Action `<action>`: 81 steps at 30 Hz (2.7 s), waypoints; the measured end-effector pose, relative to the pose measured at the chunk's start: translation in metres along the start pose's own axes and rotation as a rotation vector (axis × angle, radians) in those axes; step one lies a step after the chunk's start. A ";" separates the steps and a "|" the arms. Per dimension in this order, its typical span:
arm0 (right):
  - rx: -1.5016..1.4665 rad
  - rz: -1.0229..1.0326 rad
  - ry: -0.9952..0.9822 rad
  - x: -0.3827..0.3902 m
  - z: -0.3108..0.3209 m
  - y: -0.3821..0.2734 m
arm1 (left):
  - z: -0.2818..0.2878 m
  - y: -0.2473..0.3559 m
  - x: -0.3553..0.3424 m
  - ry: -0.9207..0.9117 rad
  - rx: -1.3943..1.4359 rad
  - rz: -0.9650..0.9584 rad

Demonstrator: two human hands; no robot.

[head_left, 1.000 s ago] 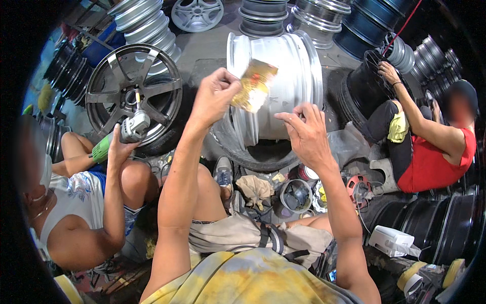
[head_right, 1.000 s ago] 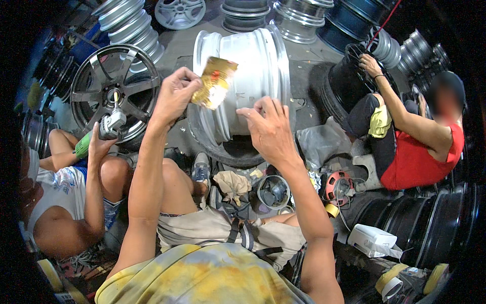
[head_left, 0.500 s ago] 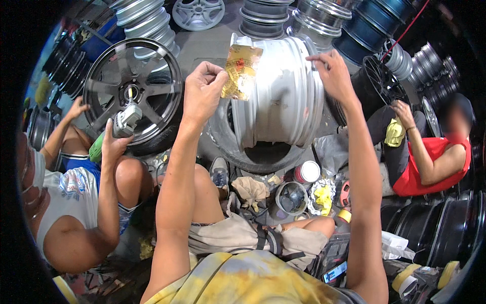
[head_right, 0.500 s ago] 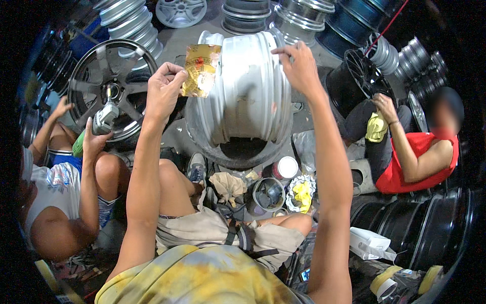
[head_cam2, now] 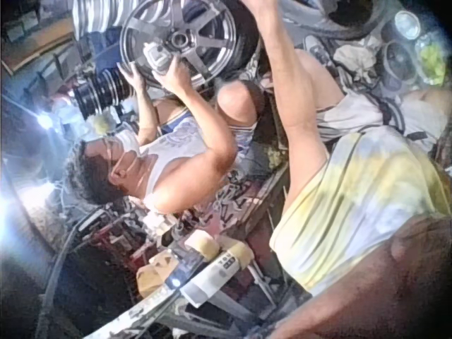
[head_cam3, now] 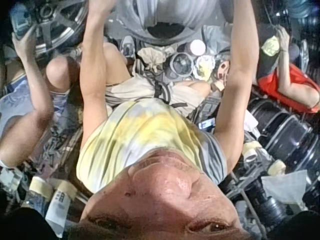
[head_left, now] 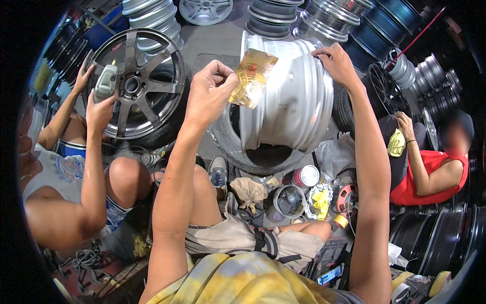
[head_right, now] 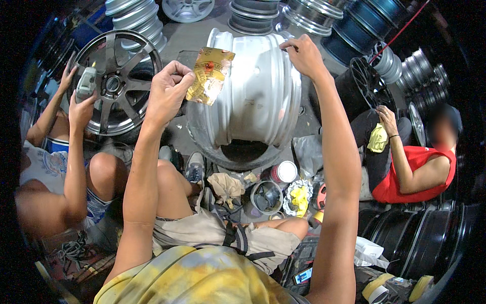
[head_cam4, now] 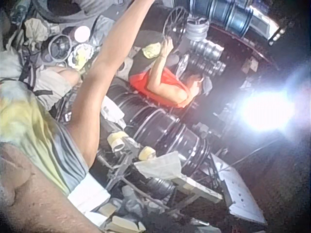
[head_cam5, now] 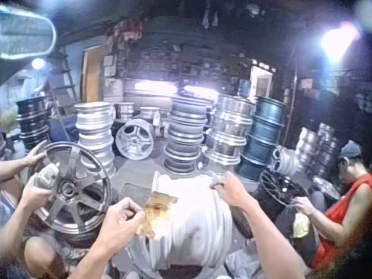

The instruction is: The person sits on the floor and applies a substance from a small packet onto a silver car wheel using a small tool. They repeatedly dip the tool into a container and spread the substance on the wheel's surface. Another person in the background uses a power tool on a different wheel.

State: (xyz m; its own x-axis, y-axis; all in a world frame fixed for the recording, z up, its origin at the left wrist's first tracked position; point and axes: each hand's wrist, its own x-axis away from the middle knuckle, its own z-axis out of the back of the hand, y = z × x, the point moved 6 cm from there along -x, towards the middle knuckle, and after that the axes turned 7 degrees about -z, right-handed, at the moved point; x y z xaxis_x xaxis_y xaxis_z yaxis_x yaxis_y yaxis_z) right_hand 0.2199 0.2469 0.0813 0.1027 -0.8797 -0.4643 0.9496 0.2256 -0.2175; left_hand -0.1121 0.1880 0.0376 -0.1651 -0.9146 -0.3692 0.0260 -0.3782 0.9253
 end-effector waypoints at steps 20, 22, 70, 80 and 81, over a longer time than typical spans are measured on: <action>0.125 0.020 -0.045 -0.008 0.002 -0.008 | -0.003 0.006 0.001 -0.038 -0.066 -0.008; 0.123 0.050 -0.064 -0.002 0.005 -0.008 | -0.004 0.006 0.000 -0.033 -0.085 -0.016; 0.051 -0.037 -0.004 0.204 -0.038 -0.105 | 0.033 -0.013 -0.004 0.214 0.149 0.035; -0.469 0.009 0.075 0.152 0.025 -0.138 | -0.024 0.000 0.006 -0.170 0.171 0.103; -0.491 -0.010 0.060 0.150 0.025 -0.141 | -0.025 0.001 0.006 -0.165 0.187 0.094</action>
State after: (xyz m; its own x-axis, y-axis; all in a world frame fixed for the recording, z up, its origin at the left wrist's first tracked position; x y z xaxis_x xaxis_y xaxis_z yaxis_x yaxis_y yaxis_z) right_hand 0.1087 0.0731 0.0636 0.0634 -0.8604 -0.5056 0.6975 0.4006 -0.5942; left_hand -0.0887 0.1789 0.0342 -0.3293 -0.9031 -0.2756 -0.1316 -0.2451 0.9605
